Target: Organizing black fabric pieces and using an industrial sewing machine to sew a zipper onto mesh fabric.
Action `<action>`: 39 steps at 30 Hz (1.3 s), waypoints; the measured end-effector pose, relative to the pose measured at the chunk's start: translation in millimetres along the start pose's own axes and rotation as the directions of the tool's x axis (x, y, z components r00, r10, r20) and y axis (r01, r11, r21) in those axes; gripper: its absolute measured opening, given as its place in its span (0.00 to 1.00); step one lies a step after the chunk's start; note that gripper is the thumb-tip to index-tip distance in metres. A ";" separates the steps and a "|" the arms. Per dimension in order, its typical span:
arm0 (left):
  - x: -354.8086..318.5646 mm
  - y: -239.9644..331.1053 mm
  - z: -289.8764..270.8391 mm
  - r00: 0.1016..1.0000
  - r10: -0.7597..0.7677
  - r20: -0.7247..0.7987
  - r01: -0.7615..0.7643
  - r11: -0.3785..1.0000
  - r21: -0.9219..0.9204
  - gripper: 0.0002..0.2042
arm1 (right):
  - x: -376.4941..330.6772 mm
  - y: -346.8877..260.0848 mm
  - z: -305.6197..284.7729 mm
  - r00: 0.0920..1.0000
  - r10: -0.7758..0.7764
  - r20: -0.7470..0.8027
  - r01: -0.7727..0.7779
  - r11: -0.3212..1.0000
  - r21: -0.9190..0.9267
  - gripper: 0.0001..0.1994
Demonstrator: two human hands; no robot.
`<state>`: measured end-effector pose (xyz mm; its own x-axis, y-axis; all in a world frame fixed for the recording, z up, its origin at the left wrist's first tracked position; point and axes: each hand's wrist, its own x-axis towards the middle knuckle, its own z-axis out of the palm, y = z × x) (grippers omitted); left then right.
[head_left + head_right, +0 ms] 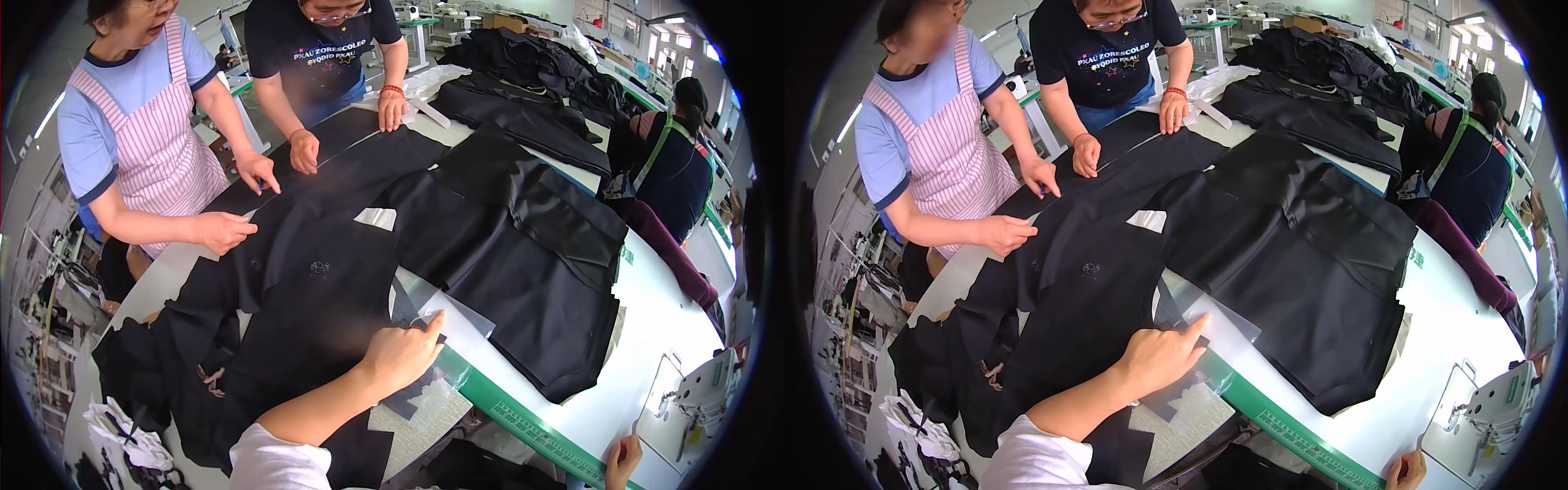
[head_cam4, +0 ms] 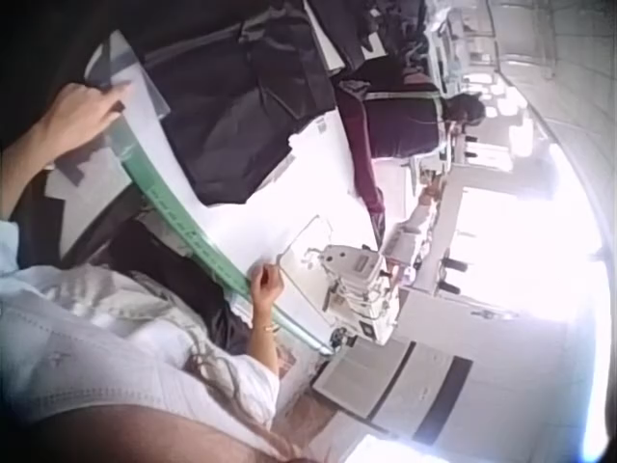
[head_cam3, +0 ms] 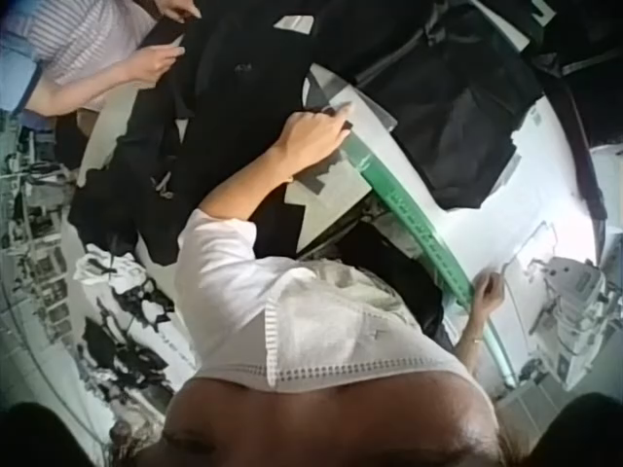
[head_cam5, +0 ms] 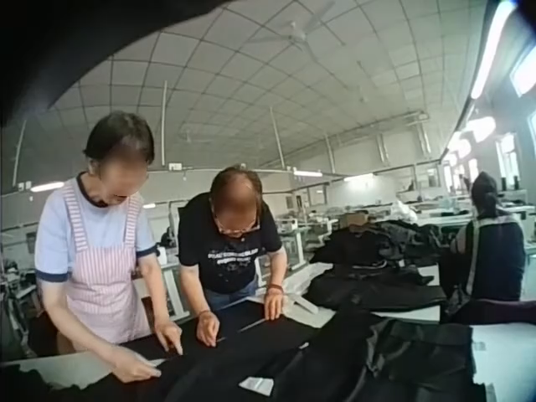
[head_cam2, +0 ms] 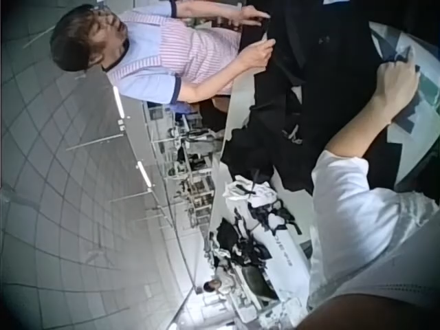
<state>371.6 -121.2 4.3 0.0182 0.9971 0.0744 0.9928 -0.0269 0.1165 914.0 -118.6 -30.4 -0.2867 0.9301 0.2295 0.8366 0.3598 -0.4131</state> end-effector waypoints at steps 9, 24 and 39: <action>-0.7 0.2 -1.6 1.000 0.005 -0.010 -0.005 1.000 0.023 0.27 | 1.9 -3.4 0.5 1.000 0.006 0.001 -0.006 1.000 0.011 0.10; -0.6 1.1 -1.3 1.000 0.015 -0.026 -0.014 0.999 0.046 0.27 | 3.9 -8.1 0.0 1.000 -0.007 -0.015 0.007 0.999 0.051 0.09; 1.0 0.7 -0.2 1.000 0.002 0.008 -0.002 1.000 0.005 0.28 | -1.1 1.5 -3.2 1.000 0.006 0.023 -0.006 1.000 -0.002 0.10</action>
<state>372.2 -120.2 4.7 0.0209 0.9976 0.0662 0.9934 -0.0282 0.1114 917.0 -119.3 -28.5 -0.2919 0.9338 0.2070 0.8394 0.3539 -0.4125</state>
